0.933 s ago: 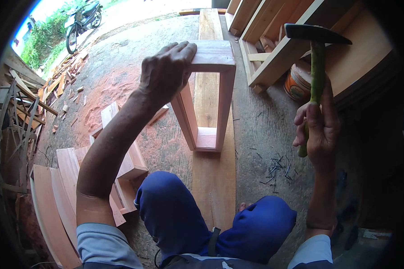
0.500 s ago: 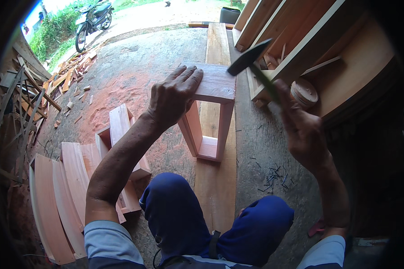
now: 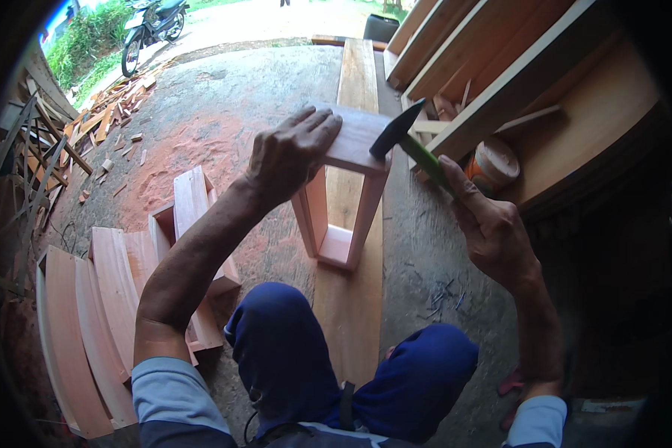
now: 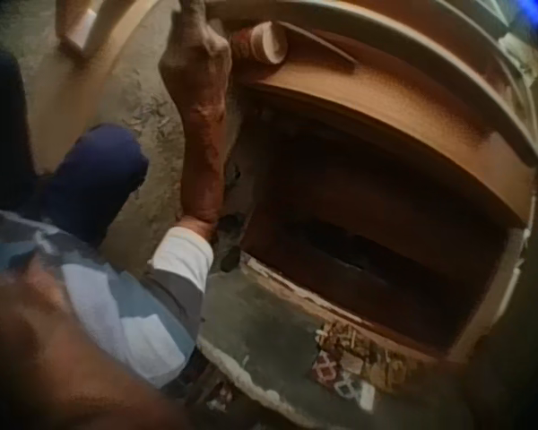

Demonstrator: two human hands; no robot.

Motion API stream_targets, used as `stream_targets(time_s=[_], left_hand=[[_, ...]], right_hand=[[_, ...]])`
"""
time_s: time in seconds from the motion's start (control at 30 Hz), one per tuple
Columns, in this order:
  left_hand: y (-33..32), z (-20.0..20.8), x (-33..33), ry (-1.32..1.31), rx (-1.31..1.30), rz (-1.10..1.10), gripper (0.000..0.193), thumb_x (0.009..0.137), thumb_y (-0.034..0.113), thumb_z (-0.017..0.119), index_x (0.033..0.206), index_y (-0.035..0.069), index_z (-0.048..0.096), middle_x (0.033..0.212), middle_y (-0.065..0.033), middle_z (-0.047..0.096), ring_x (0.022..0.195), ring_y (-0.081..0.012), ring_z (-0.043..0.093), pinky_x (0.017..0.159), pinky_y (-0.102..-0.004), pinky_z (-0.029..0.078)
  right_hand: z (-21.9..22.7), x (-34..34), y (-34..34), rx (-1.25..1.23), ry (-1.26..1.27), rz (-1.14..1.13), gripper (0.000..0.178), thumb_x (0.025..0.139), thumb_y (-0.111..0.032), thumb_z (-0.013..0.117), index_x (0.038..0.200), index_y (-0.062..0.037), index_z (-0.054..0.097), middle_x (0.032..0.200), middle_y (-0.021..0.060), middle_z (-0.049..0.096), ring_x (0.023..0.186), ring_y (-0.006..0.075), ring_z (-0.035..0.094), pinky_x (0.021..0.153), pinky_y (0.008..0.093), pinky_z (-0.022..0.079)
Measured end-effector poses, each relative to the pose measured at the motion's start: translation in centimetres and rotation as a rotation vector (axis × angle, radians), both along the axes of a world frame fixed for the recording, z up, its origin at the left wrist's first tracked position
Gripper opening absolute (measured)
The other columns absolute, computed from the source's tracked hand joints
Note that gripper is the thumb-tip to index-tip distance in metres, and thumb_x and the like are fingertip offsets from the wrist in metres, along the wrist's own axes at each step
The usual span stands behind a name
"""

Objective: The person assembles a rectangular wooden box by nailing pre-cut planks together using a hammer and nails. They sit on the floor, align the pieces, and drive nails into the joints to secure the structure.

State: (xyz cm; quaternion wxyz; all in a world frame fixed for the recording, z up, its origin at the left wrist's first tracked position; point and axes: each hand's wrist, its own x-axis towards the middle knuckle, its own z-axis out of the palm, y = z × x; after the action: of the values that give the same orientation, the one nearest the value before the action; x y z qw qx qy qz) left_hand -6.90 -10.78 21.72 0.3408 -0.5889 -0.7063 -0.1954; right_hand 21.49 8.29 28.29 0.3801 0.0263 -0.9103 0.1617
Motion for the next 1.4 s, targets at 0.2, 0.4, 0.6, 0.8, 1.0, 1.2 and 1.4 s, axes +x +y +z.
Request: stream_targets(time_s=[0.2, 0.4, 0.6, 0.8, 1.0, 1.2, 1.4], left_hand=[[0.2, 0.7, -0.3, 0.006, -0.002, 0.031, 0.052, 0.08, 0.009, 0.075, 0.131, 0.006, 0.067, 0.131, -0.017, 0.069, 0.126, -0.0337, 0.065, 0.098, -0.043, 0.06], [0.8, 0.6, -0.5, 0.077, 0.031, -0.04, 0.038, 0.084, 0.007, 0.073, 0.121, 0.002, 0.07, 0.124, -0.0207, 0.071, 0.119, -0.0361, 0.069, 0.088, -0.0436, 0.064], [0.4, 1.0, 0.3, 0.079, 0.015, -0.003, 0.039, 0.083, 0.007, 0.073, 0.122, 0.001, 0.069, 0.124, -0.0207, 0.071, 0.12, -0.0374, 0.068, 0.087, -0.0438, 0.064], [0.5, 1.0, 0.8, 0.091, 0.022, -0.003, 0.039, 0.085, 0.006, 0.072, 0.123, 0.001, 0.069, 0.125, -0.0206, 0.071, 0.122, -0.0374, 0.067, 0.087, -0.0426, 0.064], [0.0, 0.7, 1.2, 0.093, 0.017, -0.003, 0.038, 0.086, 0.007, 0.072, 0.123, 0.001, 0.069, 0.125, -0.0214, 0.071, 0.122, -0.0375, 0.067, 0.087, -0.0426, 0.064], [0.9, 1.0, 1.5, 0.022, -0.04, 0.053, 0.054, 0.079, 0.006, 0.076, 0.132, 0.006, 0.067, 0.131, -0.016, 0.069, 0.127, -0.033, 0.064, 0.099, -0.0432, 0.059], [3.3, 1.1, -0.7, 0.019, -0.063, -0.002, 0.046, 0.083, 0.007, 0.075, 0.129, 0.006, 0.067, 0.128, -0.0168, 0.07, 0.122, -0.0316, 0.067, 0.097, -0.0408, 0.06]], right_hand=[[3.1, 1.8, 0.4, -0.225, 0.147, -0.05, 0.054, 0.108, -0.015, 0.051, 0.16, -0.0144, 0.038, 0.094, 0.0121, 0.07, 0.058, 0.0148, 0.058, 0.059, 0.0366, 0.056], [-0.1, 2.8, -0.1, -0.179, 0.075, 0.005, 0.05, 0.102, -0.009, 0.059, 0.151, -0.0102, 0.049, 0.1, 0.0197, 0.069, 0.073, 0.0283, 0.065, 0.065, 0.0414, 0.057], [-1.4, -0.7, -1.4, 0.077, -0.113, 0.008, 0.056, 0.102, -0.008, 0.06, 0.156, -0.0187, 0.046, 0.086, 0.0222, 0.068, 0.071, 0.0291, 0.071, 0.066, 0.0452, 0.054], [-1.9, -1.4, 2.4, 0.053, -0.144, -0.13, 0.054, 0.105, -0.008, 0.055, 0.157, -0.0176, 0.044, 0.123, 0.0205, 0.065, 0.095, 0.0288, 0.074, 0.076, 0.0383, 0.058], [1.7, -2.0, 0.5, -0.244, 0.108, -0.223, 0.055, 0.106, -0.009, 0.055, 0.158, -0.0217, 0.045, 0.118, 0.0176, 0.074, 0.068, 0.0173, 0.072, 0.064, 0.0344, 0.058], [-1.7, -3.3, 1.6, 0.032, -0.304, -0.203, 0.058, 0.105, -0.009, 0.056, 0.16, -0.0195, 0.038, 0.104, 0.0305, 0.068, 0.088, 0.0328, 0.076, 0.07, 0.0474, 0.056], [-2.0, -1.7, 0.3, -0.385, 0.0, -0.126, 0.054, 0.111, -0.016, 0.048, 0.162, -0.0229, 0.035, 0.126, 0.0107, 0.072, 0.065, 0.0056, 0.059, 0.056, 0.0232, 0.051]])
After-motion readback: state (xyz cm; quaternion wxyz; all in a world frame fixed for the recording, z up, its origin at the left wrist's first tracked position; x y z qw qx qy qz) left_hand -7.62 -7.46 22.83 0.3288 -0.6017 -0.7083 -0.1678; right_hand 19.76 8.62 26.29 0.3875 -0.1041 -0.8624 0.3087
